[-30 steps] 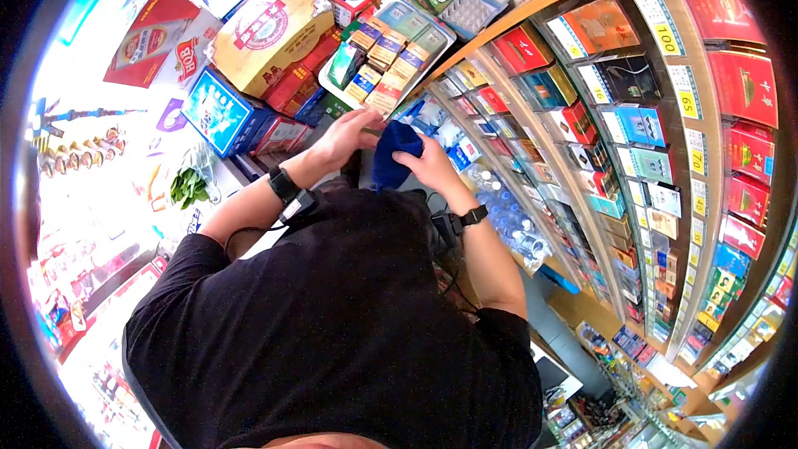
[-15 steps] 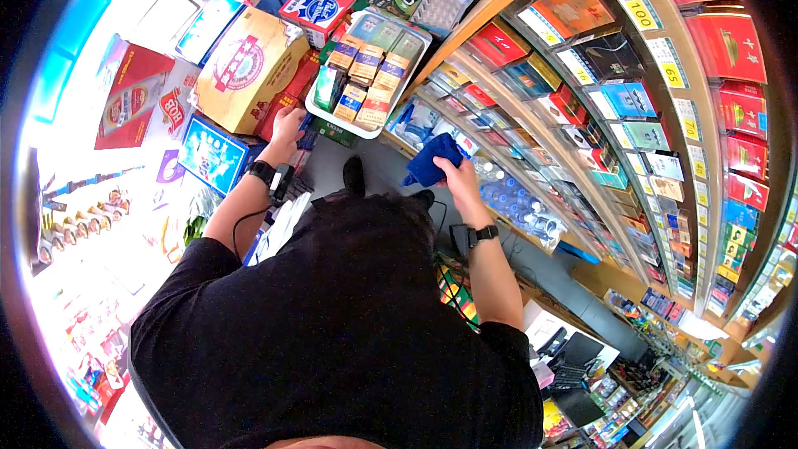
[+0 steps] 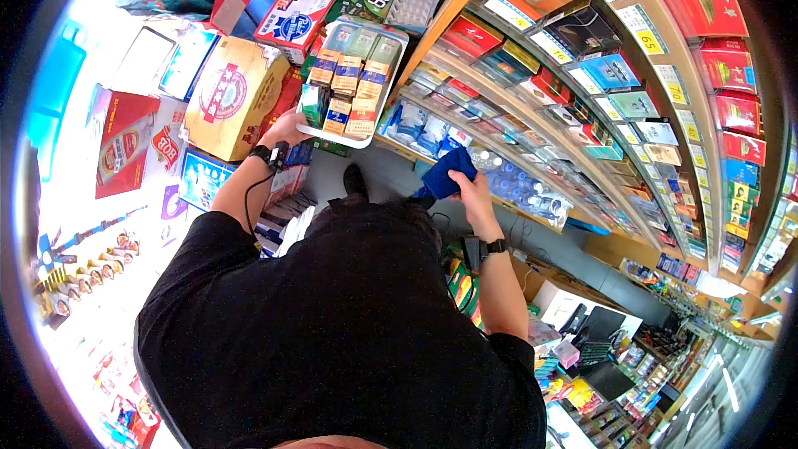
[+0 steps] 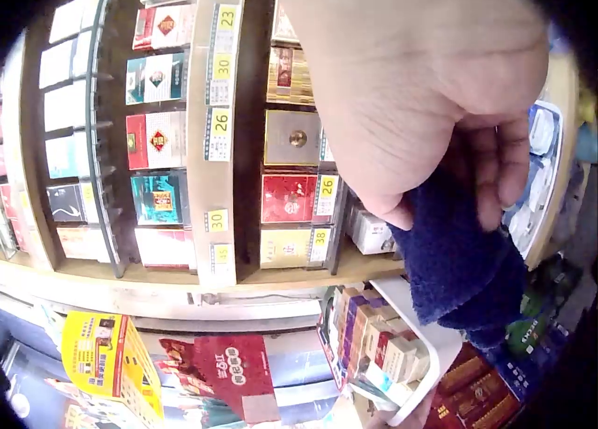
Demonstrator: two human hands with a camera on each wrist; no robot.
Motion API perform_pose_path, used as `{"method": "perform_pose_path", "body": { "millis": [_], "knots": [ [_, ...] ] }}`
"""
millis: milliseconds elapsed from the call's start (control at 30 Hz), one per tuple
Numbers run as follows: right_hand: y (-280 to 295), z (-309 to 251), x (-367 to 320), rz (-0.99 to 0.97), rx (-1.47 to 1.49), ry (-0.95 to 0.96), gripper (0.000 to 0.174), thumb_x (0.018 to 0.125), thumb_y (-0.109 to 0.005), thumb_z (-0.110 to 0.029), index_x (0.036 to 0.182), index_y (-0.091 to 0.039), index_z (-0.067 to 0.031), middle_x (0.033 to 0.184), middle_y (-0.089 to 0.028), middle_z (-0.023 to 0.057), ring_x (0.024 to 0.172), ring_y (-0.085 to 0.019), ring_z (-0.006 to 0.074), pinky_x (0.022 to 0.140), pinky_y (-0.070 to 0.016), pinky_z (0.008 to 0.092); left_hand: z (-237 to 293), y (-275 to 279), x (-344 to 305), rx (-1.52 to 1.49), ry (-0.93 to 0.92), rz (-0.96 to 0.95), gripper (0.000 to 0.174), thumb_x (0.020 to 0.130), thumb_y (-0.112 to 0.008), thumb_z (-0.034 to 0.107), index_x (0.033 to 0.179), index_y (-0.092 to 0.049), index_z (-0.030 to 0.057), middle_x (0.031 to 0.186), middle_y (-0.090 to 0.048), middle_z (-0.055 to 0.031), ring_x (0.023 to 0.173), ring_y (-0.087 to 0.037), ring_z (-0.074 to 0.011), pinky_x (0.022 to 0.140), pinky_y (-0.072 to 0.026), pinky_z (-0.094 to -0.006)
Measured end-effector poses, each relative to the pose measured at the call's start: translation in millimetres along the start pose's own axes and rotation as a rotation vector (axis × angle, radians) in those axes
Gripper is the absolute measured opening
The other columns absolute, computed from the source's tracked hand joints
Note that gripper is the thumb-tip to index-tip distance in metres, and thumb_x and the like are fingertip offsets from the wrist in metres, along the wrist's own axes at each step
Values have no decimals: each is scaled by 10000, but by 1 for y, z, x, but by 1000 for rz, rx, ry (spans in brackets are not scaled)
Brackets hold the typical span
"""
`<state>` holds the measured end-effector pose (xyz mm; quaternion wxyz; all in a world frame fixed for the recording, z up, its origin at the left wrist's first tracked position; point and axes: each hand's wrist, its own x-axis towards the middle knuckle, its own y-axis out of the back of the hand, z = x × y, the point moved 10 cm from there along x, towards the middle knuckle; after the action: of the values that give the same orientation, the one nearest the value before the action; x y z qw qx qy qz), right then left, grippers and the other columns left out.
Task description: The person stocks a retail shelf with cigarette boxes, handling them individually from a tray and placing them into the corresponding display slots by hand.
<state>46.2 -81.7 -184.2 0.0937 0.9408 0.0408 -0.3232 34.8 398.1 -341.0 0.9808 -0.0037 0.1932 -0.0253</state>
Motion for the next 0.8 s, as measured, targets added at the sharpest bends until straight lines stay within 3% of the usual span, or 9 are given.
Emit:
{"method": "perform_pose_path", "body": {
  "millis": [67,100,200,233,400,500,533,600,800],
  "knots": [
    [6,9,4,-8,12,-9,348,902,-772,-259,1105,-653,-3,915,-722,68,703,-683,154,567,-535,301,1,-1,-1,-132,8,46,501,802,-446,-95,1280,-530,29,1073,-600,-134,982,-638,-342,869,-578,-559],
    [6,11,4,-24,19,-17,348,900,-769,-268,1110,-660,-12,926,-728,66,680,-674,149,561,-534,296,2,-3,1,-130,8,41,501,802,-446,-95,1280,-530,29,1073,-600,-134,982,-638,-342,869,-577,-559],
    [6,13,3,-39,43,-18,325,900,-771,-268,1081,-676,-16,903,-726,68,665,-667,146,559,-533,294,-32,-5,2,-722,331,158,463,802,-468,-98,1246,-530,16,1063,-594,-141,980,-636,-349,874,-580,-561],
    [5,13,2,-38,47,-21,325,900,-771,-268,1081,-676,-16,903,-726,68,665,-667,146,559,-533,294,-40,-6,6,-777,301,105,410,809,-464,-91,1206,-515,-5,1069,-590,-151,986,-643,-355,890,-587,-556],
    [2,14,10,-37,6,-22,305,902,-769,-275,1055,-692,-22,873,-721,54,671,-663,139,568,-532,284,-22,-15,-35,-789,292,169,381,820,-450,-74,1198,-485,-41,1097,-590,-183,1021,-655,-378,948,-585,-562],
    [-14,13,19,-99,-18,-11,310,903,-769,-286,1051,-688,-26,862,-715,49,673,-660,141,574,-533,284,-16,-6,-67,-562,237,217,427,820,-449,-66,1245,-486,-46,1165,-601,-195,1111,-646,-382,999,-564,-535],
    [-19,12,23,-102,-16,-10,310,903,-769,-286,1051,-688,-26,862,-715,49,673,-660,141,574,-533,284,-20,-7,-78,-777,272,255,457,811,-451,-67,1264,-507,-38,1186,-616,-185,1123,-646,-362,1009,-552,-517],
    [-39,7,31,-190,-79,20,308,906,-767,-296,1029,-680,-27,842,-703,47,674,-660,146,577,-533,288,-3,-5,-102,-829,124,219,492,801,-455,-65,1286,-527,-28,1213,-632,-172,1130,-648,-344,1013,-539,-503],
    [-122,3,73,-334,-90,-37,269,940,-734,-266,1015,-664,-17,821,-681,52,598,-628,142,552,-527,281,26,15,-183,-837,27,385,563,760,-456,-79,1318,-537,-68,1249,-670,-198,1142,-678,-340,1044,-536,-473]
  ]
}}
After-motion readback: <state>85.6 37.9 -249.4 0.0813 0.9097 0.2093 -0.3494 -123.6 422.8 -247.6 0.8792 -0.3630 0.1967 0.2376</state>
